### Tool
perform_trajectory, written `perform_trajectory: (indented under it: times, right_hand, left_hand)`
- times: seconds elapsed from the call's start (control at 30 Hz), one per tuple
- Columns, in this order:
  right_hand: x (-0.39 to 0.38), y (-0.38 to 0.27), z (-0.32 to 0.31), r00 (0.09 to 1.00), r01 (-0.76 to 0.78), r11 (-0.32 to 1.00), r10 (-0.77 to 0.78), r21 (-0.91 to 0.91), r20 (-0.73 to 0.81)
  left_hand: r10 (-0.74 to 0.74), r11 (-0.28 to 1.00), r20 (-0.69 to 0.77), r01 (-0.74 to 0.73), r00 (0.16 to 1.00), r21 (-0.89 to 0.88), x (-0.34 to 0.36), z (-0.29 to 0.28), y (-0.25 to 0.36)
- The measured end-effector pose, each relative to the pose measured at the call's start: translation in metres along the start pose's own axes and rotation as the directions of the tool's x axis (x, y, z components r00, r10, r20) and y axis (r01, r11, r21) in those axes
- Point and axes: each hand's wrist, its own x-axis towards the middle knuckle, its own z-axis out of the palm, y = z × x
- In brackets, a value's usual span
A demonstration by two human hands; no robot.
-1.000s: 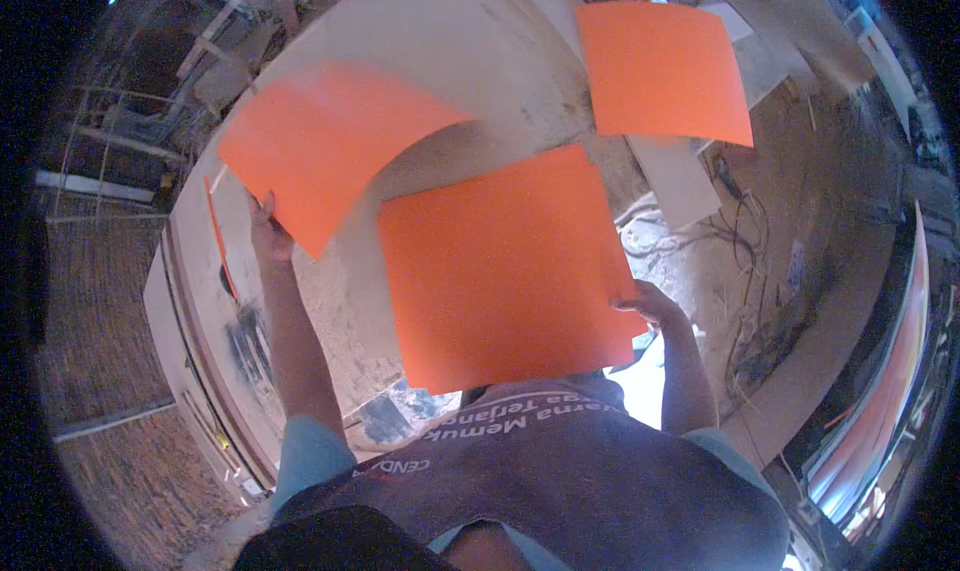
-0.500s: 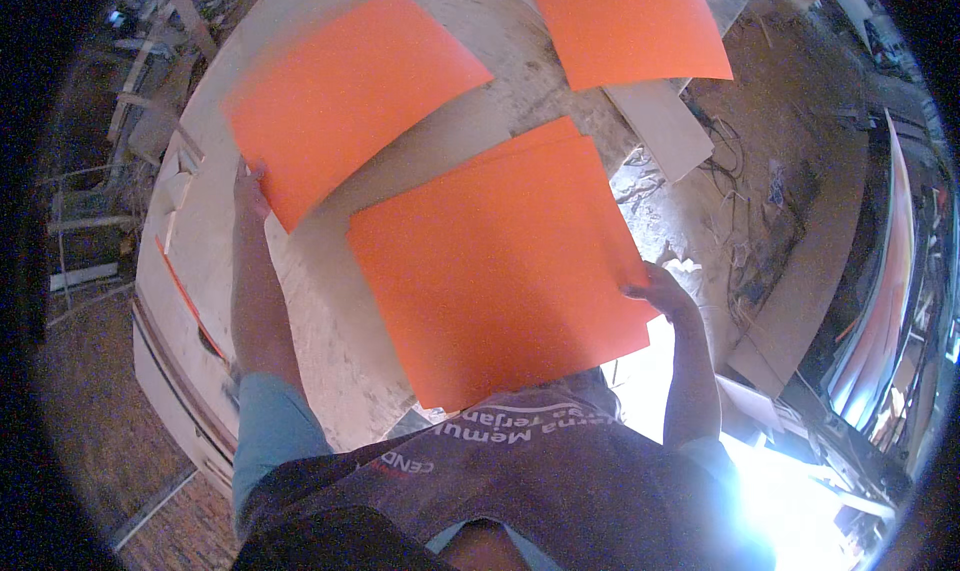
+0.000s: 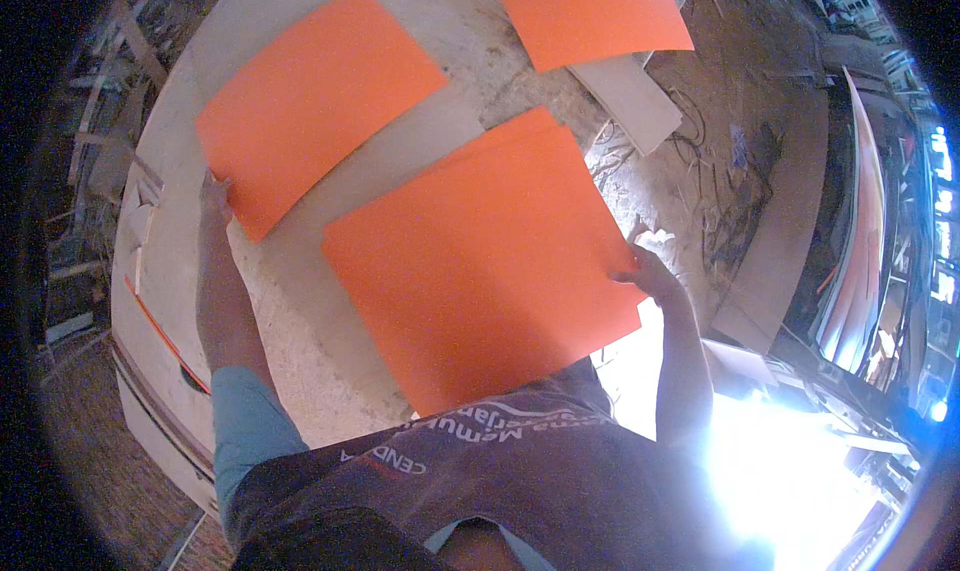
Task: The person measures orange laminate sheets using a tape measure and marks them, then places a sheet onto a wooden surface and hammers it down using a claw hammer.
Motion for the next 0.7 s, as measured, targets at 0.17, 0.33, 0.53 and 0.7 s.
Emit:
perform_trajectory:
  times: [0.17, 0.33, 0.53, 0.7]
  right_hand:
    - [0.009, -0.025, 0.008, 0.995, 0.076, 0.997, -0.074, -0.018, 0.074]
    - [0.002, -0.021, 0.013, 0.997, 0.066, 0.998, -0.067, -0.024, -0.041]
    - [0.025, -0.010, 0.039, 0.969, 0.216, 0.976, -0.211, 0.030, -0.130]
    - [0.033, -0.028, 0.085, 0.872, 0.364, 0.893, -0.427, -0.263, -0.242]
  left_hand:
    - [0.099, 0.912, -0.147, -0.031, 0.984, 0.409, 0.017, -0.046, 0.005]
    - [0.458, 0.596, -0.421, 0.081, 0.783, 0.799, -0.051, 0.039, 0.015]
    - [0.690, 0.577, -0.280, -0.273, 0.668, 0.770, -0.244, 0.054, -0.006]
    - [0.512, 0.618, -0.383, -0.020, 0.769, 0.786, -0.417, 0.043, -0.091]
